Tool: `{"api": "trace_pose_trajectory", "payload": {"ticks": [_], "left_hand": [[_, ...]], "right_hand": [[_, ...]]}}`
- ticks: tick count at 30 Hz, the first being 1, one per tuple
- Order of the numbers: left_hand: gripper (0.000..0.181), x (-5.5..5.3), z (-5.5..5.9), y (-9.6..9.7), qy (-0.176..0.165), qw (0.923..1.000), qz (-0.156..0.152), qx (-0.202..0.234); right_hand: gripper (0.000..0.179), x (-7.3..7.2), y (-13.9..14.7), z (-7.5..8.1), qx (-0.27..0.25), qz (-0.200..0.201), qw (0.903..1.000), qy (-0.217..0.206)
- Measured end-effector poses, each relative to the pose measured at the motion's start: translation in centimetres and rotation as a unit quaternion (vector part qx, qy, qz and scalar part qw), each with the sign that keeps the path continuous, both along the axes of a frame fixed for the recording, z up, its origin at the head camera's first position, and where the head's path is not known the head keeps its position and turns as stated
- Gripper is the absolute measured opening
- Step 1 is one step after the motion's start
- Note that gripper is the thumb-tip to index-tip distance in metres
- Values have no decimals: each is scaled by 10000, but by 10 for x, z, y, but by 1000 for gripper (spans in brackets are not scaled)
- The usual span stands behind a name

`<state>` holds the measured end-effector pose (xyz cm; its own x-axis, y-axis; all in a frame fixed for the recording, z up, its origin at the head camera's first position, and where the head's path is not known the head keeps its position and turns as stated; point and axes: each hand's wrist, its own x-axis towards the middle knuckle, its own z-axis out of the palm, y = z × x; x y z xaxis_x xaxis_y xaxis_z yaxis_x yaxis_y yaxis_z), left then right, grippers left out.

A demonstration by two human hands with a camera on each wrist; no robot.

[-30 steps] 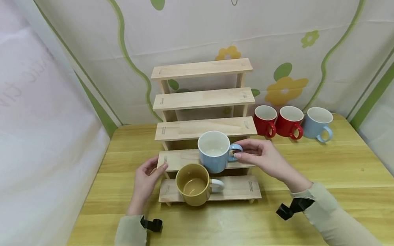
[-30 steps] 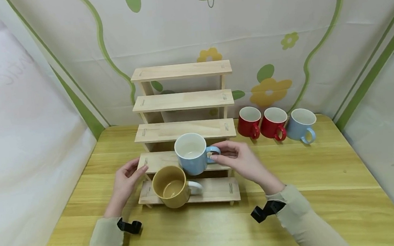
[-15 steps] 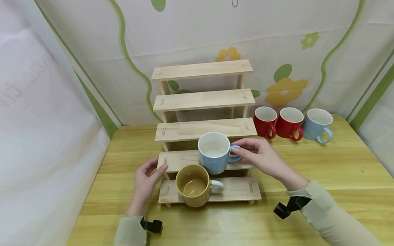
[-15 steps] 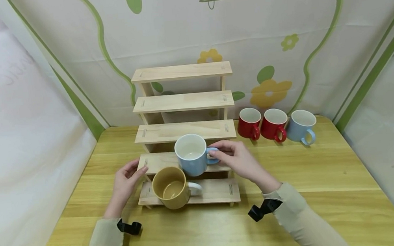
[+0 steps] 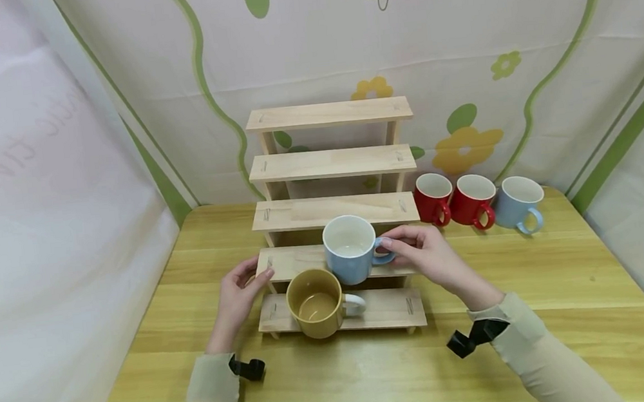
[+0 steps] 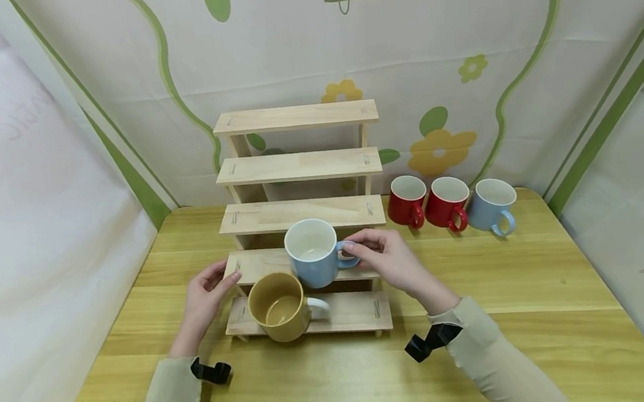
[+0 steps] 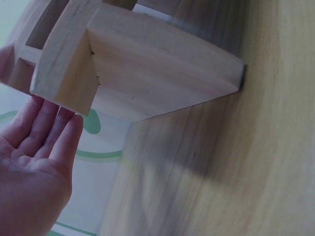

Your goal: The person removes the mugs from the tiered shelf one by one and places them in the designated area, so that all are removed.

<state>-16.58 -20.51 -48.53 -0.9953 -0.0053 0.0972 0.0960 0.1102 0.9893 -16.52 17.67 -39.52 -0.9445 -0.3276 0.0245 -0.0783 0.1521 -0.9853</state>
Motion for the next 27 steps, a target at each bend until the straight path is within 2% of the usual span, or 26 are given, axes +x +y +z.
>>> {"api": "trace_pose_trajectory", "payload": {"ticks": [8, 12, 18, 20, 24, 27], "left_hand": [[49, -1, -1, 0, -40, 10000, -7, -17], [48, -1, 3, 0, -94, 10000, 7, -32], [48, 10, 26, 7, -85, 9999, -50, -111], [48, 13, 29, 8, -74, 9999, -55, -141], [48, 13, 30, 8, -61, 9999, -59, -143], [48, 6, 16, 4, -72, 9999, -25, -84]], "right_hand": [[28, 0, 0, -3, -87, -73, 9999, 31], [28, 1, 1, -6, -87, -108, 9999, 65], [29, 3, 3, -9, -149, -116, 9998, -2], [29, 4, 3, -10, -179, -129, 9998, -18], [29, 6, 3, -10, -234, -165, 9996, 23], [29, 8, 3, -11, -278, -197, 9994, 63]]}}
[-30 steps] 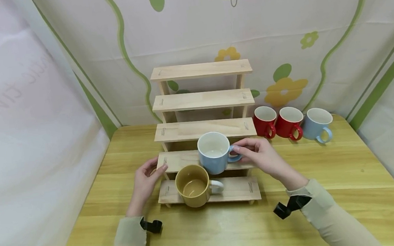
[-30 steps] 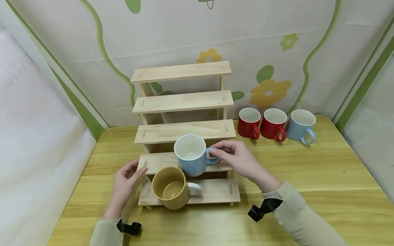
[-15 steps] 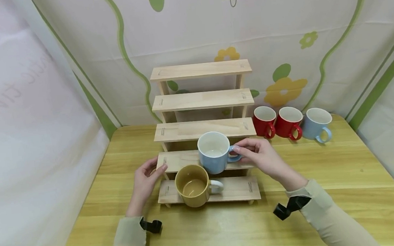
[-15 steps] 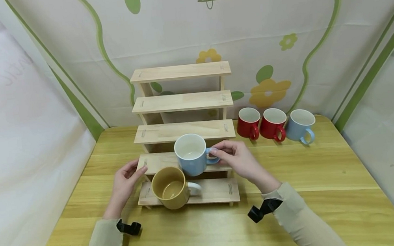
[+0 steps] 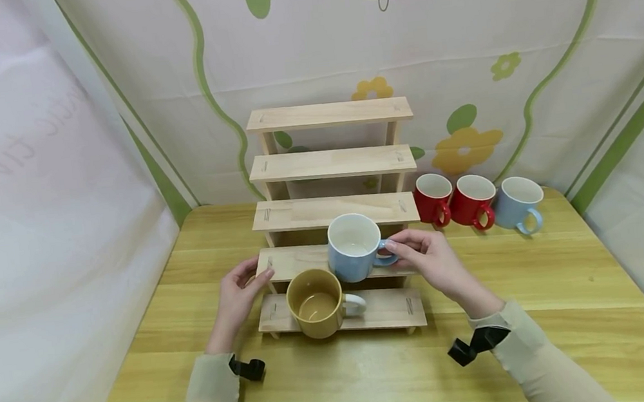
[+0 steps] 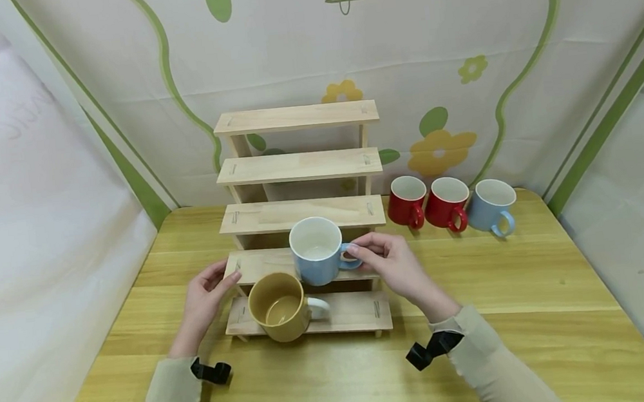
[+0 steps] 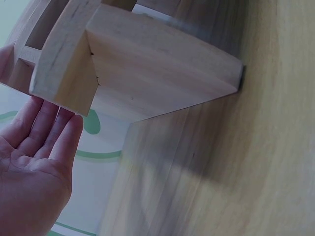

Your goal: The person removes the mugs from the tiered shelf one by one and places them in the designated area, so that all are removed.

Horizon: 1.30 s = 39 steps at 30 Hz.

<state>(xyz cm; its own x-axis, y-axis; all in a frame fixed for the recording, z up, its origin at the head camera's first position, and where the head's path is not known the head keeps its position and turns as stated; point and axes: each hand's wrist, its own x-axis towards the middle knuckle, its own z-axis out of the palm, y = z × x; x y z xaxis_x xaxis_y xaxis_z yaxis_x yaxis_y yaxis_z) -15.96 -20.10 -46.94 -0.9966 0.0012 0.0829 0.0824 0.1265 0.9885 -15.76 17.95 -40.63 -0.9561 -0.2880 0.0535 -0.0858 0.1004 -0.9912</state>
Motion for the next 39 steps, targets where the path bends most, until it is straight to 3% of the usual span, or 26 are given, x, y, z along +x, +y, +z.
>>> {"api": "trace_pose_trajectory", "payload": {"ticks": [4, 9, 15, 17, 21, 24, 39], "left_hand": [[49, -8, -17, -4, 9, 10000, 47, 11], [48, -8, -13, -4, -8, 10000, 47, 29], [45, 0, 5, 1, 146, 9999, -62, -23], [46, -1, 4, 0, 145, 9999, -64, -16], [46, -8, -12, -4, 18, 10000, 8, 45], [47, -10, -17, -5, 39, 10000, 7, 34], [46, -7, -16, -4, 55, 9999, 32, 125]], "right_hand": [[29, 1, 1, -2, 21, -53, 10000, 52], [27, 1, 2, -4, 37, -109, 9998, 146], [26, 2, 2, -8, 18, -202, 9994, 265], [27, 2, 2, -9, 32, -235, 9993, 288], [27, 3, 2, -10, 43, -274, 9993, 270], [28, 4, 3, -10, 64, -299, 9991, 290], [27, 9, 12, -9, 120, -441, 9979, 450]]}}
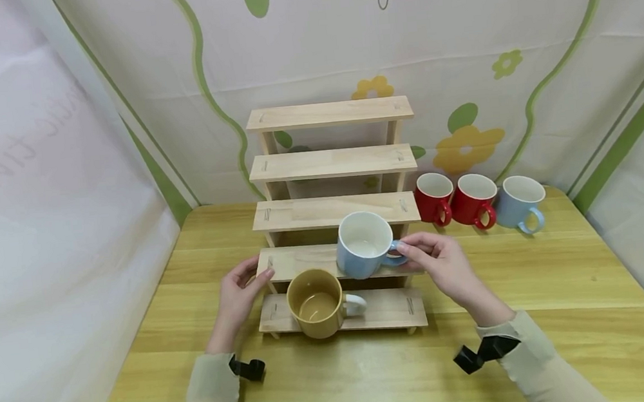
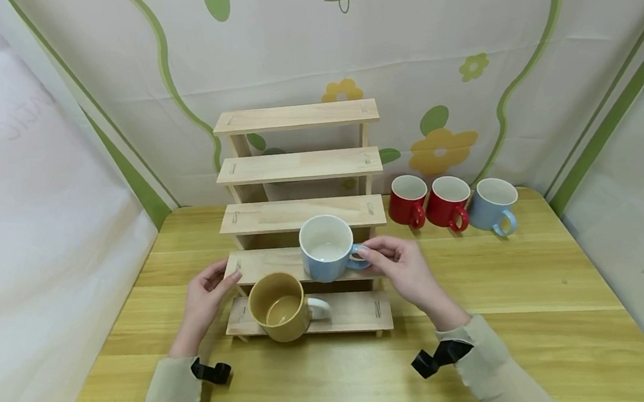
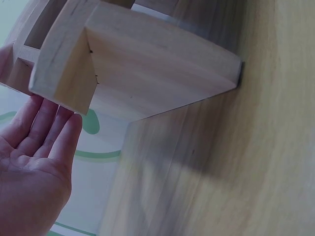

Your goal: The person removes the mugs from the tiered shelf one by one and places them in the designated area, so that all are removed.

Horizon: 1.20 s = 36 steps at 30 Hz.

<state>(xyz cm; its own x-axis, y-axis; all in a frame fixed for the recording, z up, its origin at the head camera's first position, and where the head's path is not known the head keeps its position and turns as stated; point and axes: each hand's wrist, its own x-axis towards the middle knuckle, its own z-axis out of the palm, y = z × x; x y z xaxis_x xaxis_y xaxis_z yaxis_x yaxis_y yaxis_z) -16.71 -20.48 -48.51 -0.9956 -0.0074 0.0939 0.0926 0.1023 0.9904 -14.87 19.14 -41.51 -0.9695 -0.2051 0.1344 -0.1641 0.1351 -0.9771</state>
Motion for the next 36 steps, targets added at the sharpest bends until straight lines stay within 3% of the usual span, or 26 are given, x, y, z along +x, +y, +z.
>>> {"api": "trace_pose_trajectory", "payload": {"ticks": [15, 27, 36], "left_hand": [[47, -1, -1, -1, 71, 10000, 24, -52], [47, 0, -4, -1, 89, 9999, 22, -106], [47, 0, -4, -1, 101, 9999, 9, -99]], "right_hand": [[26, 5, 9, 9, 201, -138, 9996, 158], [24, 14, 17, 12, -79, -58, 9996, 262], [21, 18, 28, 16, 97, -196, 9990, 395]]}}
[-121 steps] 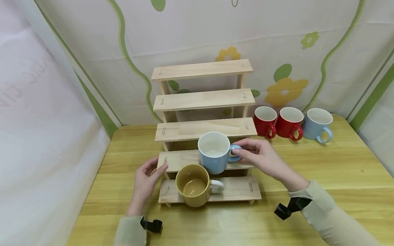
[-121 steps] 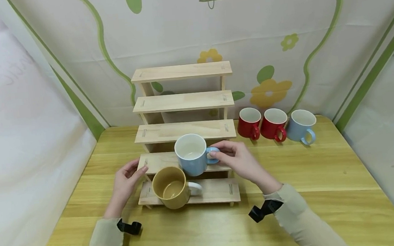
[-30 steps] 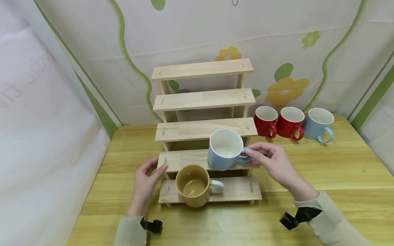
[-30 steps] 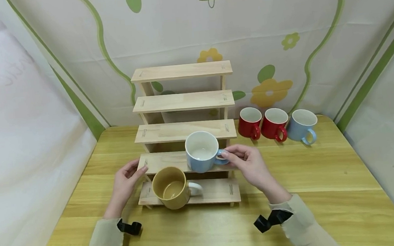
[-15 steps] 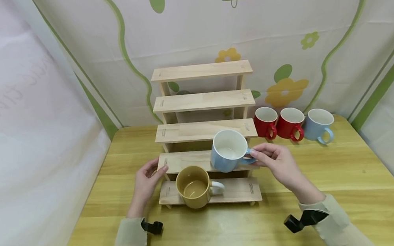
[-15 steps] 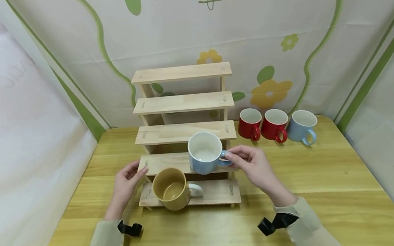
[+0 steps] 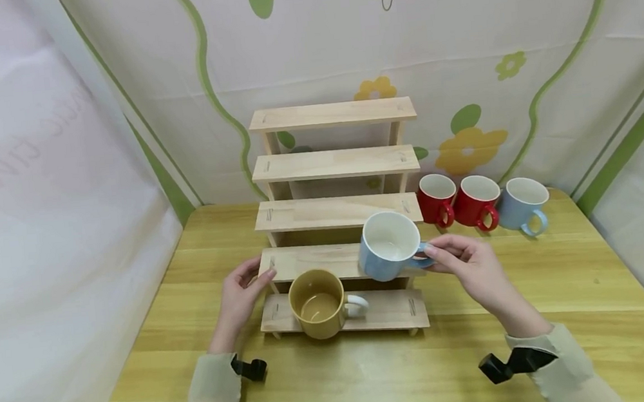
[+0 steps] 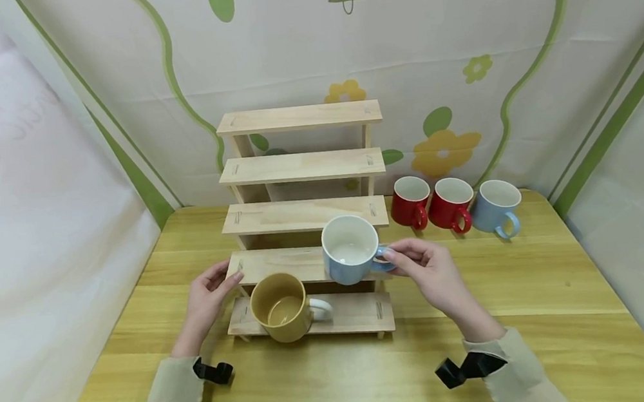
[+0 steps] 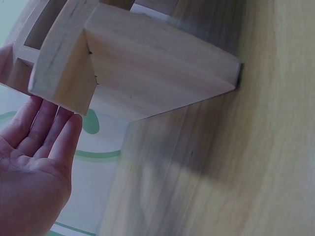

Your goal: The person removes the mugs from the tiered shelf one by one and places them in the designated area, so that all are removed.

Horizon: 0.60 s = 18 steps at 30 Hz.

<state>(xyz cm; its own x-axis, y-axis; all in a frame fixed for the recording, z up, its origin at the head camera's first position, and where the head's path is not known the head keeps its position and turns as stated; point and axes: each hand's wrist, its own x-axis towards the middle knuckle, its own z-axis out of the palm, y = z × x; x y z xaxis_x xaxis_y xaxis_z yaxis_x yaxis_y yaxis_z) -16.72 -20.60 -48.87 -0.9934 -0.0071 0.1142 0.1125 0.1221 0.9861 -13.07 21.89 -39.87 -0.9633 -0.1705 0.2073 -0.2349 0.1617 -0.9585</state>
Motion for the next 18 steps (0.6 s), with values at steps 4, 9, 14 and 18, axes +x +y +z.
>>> {"api": "trace_pose_trajectory", "payload": {"ticks": [4, 9, 14, 18], "left_hand": [[47, 0, 1, 0, 1, 10000, -2, 37], [46, 0, 1, 0, -9, 10000, 5, 66], [46, -1, 1, 0, 7, 10000, -17, 67], [46, -1, 0, 0, 18, 10000, -25, 67]], "right_hand": [[20, 1, 4, 1, -8, -38, 10000, 64], [20, 3, 9, 4, 7, -81, 10000, 38], [20, 6, 16, 7, 60, -158, 9998, 46], [19, 9, 22, 9, 48, -250, 9997, 42]]}}
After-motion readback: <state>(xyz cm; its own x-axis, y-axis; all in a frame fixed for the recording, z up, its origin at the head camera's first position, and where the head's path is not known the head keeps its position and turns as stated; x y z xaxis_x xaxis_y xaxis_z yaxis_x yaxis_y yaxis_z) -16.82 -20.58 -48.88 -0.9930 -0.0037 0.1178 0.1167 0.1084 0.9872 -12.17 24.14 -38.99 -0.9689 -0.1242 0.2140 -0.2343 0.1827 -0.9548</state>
